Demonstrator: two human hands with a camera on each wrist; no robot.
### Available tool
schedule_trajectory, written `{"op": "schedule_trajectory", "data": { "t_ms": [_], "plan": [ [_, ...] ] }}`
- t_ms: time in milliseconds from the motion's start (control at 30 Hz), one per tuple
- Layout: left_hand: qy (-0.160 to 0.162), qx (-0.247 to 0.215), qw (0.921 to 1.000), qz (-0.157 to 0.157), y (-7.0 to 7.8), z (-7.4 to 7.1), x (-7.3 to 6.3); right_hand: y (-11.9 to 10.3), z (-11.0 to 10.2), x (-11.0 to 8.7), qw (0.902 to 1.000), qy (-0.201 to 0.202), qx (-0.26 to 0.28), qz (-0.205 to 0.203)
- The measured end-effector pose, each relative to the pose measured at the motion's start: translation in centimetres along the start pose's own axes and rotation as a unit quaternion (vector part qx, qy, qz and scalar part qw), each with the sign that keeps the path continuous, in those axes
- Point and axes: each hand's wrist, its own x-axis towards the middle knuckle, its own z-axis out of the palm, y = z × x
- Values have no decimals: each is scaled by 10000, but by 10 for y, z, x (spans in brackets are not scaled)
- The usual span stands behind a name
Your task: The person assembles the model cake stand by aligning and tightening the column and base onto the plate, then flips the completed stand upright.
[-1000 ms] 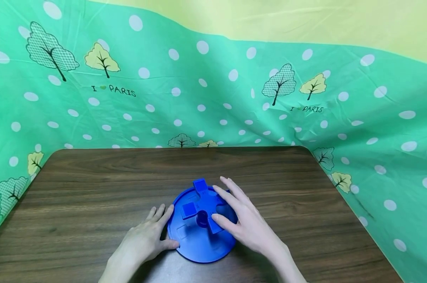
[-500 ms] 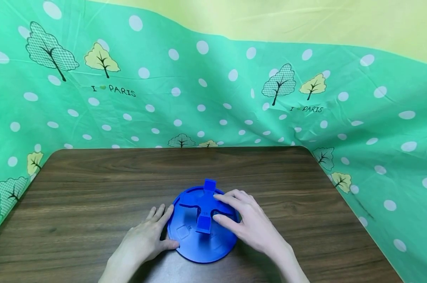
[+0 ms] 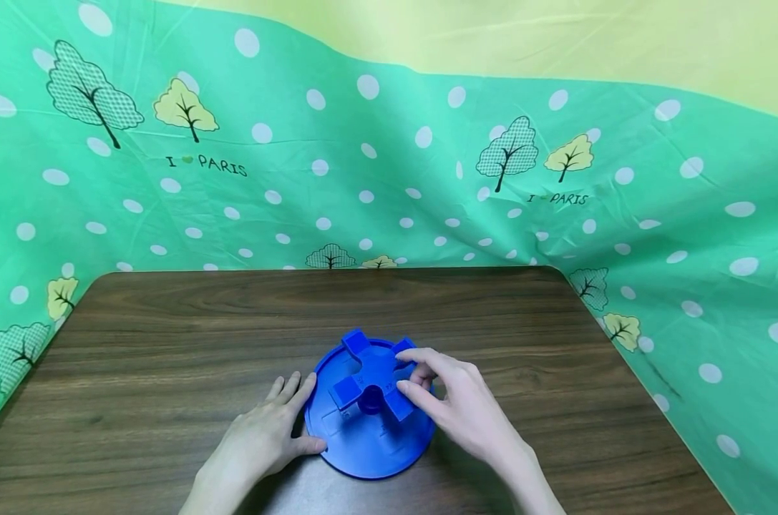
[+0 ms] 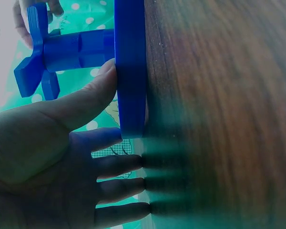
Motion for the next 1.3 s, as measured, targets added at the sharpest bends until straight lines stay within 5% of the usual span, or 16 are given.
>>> {"op": "schedule_trajectory", "data": {
  "t_ms": [167,433,1300],
  "plan": [
    [-38,-8,10000,-31,0,0,0,3,1,0,9984,398,-390,-2],
    [62,-7,10000,18,1,1,-1,4,2,0,9986,-154,-384,325],
    [35,-20,10000,5,1,1,-1,3,-6,-3,9992,-347,-206,30]
  ]
}}
